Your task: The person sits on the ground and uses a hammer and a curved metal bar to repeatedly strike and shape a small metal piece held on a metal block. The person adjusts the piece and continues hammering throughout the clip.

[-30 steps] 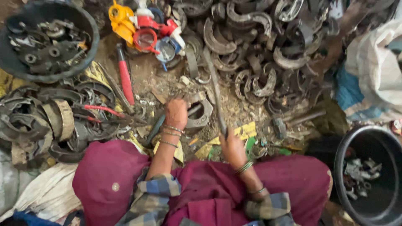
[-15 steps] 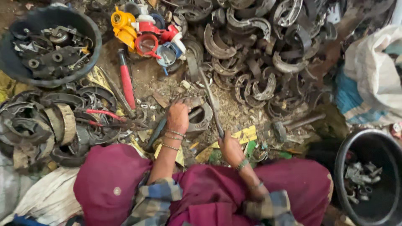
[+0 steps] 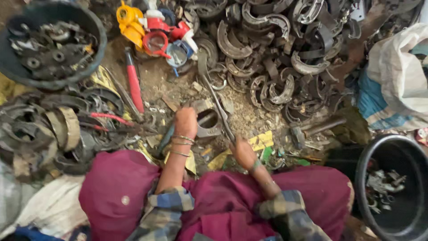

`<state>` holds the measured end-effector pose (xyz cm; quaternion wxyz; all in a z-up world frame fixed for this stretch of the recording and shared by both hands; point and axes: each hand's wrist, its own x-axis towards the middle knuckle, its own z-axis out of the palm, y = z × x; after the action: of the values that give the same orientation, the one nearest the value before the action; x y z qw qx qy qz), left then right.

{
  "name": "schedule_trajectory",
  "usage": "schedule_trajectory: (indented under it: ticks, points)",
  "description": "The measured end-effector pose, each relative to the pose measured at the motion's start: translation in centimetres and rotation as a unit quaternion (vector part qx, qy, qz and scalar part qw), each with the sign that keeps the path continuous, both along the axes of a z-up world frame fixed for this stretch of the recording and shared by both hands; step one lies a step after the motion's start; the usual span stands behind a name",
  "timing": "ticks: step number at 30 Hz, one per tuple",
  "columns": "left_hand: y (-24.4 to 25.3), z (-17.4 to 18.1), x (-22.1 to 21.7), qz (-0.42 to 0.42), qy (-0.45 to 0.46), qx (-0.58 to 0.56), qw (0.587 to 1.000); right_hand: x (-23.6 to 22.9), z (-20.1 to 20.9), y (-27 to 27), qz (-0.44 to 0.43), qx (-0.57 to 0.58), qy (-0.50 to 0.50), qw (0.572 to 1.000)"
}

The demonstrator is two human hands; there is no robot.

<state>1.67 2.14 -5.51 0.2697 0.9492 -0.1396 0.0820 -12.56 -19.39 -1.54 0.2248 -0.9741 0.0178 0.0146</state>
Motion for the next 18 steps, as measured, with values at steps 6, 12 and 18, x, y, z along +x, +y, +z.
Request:
schedule_trajectory:
  ticks: [6,12,18]
  points:
    - [0.0,0.1,-1.1,-0.012,-0.007,0.006,1.0,-1.7,5.9,0.4,-0.092,0.106,-0.066,0.988]
    - [-1.2,-0.6,-0.2,-0.012,-0.011,0.037,0.999,-1.9,7.5,0.1,-0.107,0.224,-0.139,0.959]
    - [-0.8,-1.0,1.0,0.002,0.008,0.042,0.999,-2.3,1.7,-0.1,-0.046,-0.005,0.014,0.999]
